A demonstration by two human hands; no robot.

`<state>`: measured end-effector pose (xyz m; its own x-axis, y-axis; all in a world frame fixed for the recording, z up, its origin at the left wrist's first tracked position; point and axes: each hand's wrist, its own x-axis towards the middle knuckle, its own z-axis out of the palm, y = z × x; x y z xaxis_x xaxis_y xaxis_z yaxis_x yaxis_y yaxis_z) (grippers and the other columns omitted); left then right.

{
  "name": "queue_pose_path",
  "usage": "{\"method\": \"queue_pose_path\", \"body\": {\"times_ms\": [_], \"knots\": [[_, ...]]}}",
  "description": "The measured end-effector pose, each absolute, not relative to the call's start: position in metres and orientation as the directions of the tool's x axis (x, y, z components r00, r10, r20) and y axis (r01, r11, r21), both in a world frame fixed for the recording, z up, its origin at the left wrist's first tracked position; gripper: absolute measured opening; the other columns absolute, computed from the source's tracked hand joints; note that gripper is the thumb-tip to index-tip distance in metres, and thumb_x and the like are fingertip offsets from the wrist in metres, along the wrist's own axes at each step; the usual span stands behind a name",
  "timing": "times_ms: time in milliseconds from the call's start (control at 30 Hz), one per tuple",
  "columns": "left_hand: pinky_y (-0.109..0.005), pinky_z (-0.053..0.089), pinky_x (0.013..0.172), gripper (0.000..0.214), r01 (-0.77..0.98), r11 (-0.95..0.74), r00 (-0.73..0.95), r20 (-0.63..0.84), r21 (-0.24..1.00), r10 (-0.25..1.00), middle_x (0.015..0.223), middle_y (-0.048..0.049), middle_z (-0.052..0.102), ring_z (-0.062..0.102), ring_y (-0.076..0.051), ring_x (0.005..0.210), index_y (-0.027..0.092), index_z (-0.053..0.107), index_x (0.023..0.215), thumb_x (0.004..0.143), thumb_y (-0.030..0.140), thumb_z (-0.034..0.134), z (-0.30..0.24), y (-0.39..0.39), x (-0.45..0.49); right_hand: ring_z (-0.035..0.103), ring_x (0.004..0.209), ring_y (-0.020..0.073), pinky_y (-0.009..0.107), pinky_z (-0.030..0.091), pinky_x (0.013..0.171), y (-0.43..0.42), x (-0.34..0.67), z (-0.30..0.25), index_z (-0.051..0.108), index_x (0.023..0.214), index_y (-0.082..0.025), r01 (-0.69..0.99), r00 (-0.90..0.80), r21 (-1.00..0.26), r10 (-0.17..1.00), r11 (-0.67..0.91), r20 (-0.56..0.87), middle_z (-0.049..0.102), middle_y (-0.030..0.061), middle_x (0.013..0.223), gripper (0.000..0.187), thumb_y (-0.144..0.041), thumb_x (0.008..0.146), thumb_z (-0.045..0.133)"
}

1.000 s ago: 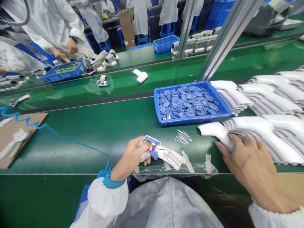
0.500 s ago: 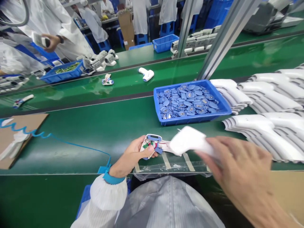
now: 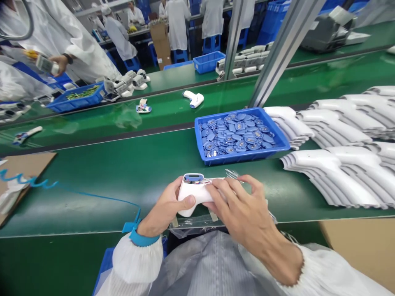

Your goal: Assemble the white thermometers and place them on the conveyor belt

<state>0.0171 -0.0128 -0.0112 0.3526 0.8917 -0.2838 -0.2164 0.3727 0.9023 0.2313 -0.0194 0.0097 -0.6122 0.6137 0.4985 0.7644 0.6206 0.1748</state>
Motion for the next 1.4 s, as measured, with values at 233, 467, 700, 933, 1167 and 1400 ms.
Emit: {"method": "queue_pose_path", "body": {"times_ms": [233, 467, 700, 933, 1167, 1400], "knots": [[-0.025, 0.046, 0.075, 0.05, -0.051, 0.342, 0.282, -0.315, 0.938, 0.906, 0.108, -0.0072, 0.067, 0.058, -0.016, 0.09, 0.013, 0.064, 0.121, 0.083, 0.042, 0.08, -0.01, -0.012, 0.019, 0.064, 0.094, 0.0267, 0.048, 0.041, 0.088, -0.015, 0.222, -0.002, 0.061, 0.119, -0.015, 0.826, -0.514, 0.042, 0.72, 0.562, 0.466, 0.072, 0.009, 0.11, 0.028, -0.036, 0.101, 0.057], [-0.023, 0.043, 0.051, 0.046, 0.189, 0.266, 0.198, -0.302, 0.945, 0.933, 0.073, 0.0007, 0.063, 0.057, -0.012, 0.056, 0.016, 0.059, 0.092, 0.078, 0.056, 0.079, -0.014, -0.014, 0.02, 0.065, 0.089, 0.0194, 0.032, 0.05, 0.074, -0.015, 0.232, 0.008, 0.057, 0.135, -0.029, 0.568, -0.501, -0.76, 0.865, 0.314, -0.017, 0.071, 0.0027, 0.109, 0.039, -0.048, 0.102, 0.051], [-0.028, 0.051, 0.073, 0.048, 0.285, 0.142, 0.22, -0.209, 0.948, 0.953, 0.098, -0.0025, 0.07, 0.065, -0.018, 0.084, 0.019, 0.06, 0.11, 0.079, 0.048, 0.081, -0.018, -0.021, 0.018, 0.048, 0.066, 0.0118, 0.024, 0.039, 0.056, -0.014, 0.237, 0.018, 0.062, 0.123, -0.026, 0.421, -0.572, -0.896, 0.724, -0.144, -0.385, 0.059, -0.0025, 0.082, 0.036, -0.051, 0.098, 0.057], [-0.026, 0.045, 0.065, 0.044, 0.39, 0.188, 0.271, -0.307, 0.902, 0.912, 0.093, 0.0007, 0.069, 0.059, -0.016, 0.078, 0.02, 0.062, 0.104, 0.075, 0.044, 0.084, -0.007, -0.023, 0.007, 0.061, 0.087, 0.0174, 0.028, 0.05, 0.071, -0.016, 0.222, 0.006, 0.061, 0.13, -0.027, 0.389, -0.483, -0.92, 0.841, -0.045, -0.245, 0.069, 0.0034, 0.103, 0.043, -0.054, 0.096, 0.058], [-0.028, 0.043, 0.06, 0.013, 0.513, -0.089, 0.383, -0.135, 0.854, 0.914, 0.085, -0.0033, 0.072, 0.063, -0.017, 0.068, 0.018, 0.063, 0.097, 0.084, 0.021, 0.06, 0.008, -0.019, 0.023, 0.036, 0.053, 0.0096, 0.03, 0.027, 0.055, 0.002, 0.145, 0.009, 0.04, 0.058, -0.02, 0.667, -0.04, -0.681, 0.927, 0.302, 0.372, 0.043, -0.004, 0.056, 0.053, -0.047, 0.101, 0.052], [-0.033, 0.044, 0.061, 0.022, 0.636, -0.084, 0.266, -0.116, 0.767, 0.957, 0.086, -0.01, 0.074, 0.068, -0.025, 0.07, 0.016, 0.063, 0.102, 0.082, 0.024, 0.06, 0.001, -0.016, 0.017, 0.033, 0.049, 0.0077, 0.028, 0.026, 0.054, 0.019, 0.136, 0.006, 0.033, 0.054, -0.02, 0.644, -0.028, -0.608, 0.809, 0.464, 0.588, 0.036, -0.0049, 0.052, 0.053, -0.031, 0.102, 0.051]]}}
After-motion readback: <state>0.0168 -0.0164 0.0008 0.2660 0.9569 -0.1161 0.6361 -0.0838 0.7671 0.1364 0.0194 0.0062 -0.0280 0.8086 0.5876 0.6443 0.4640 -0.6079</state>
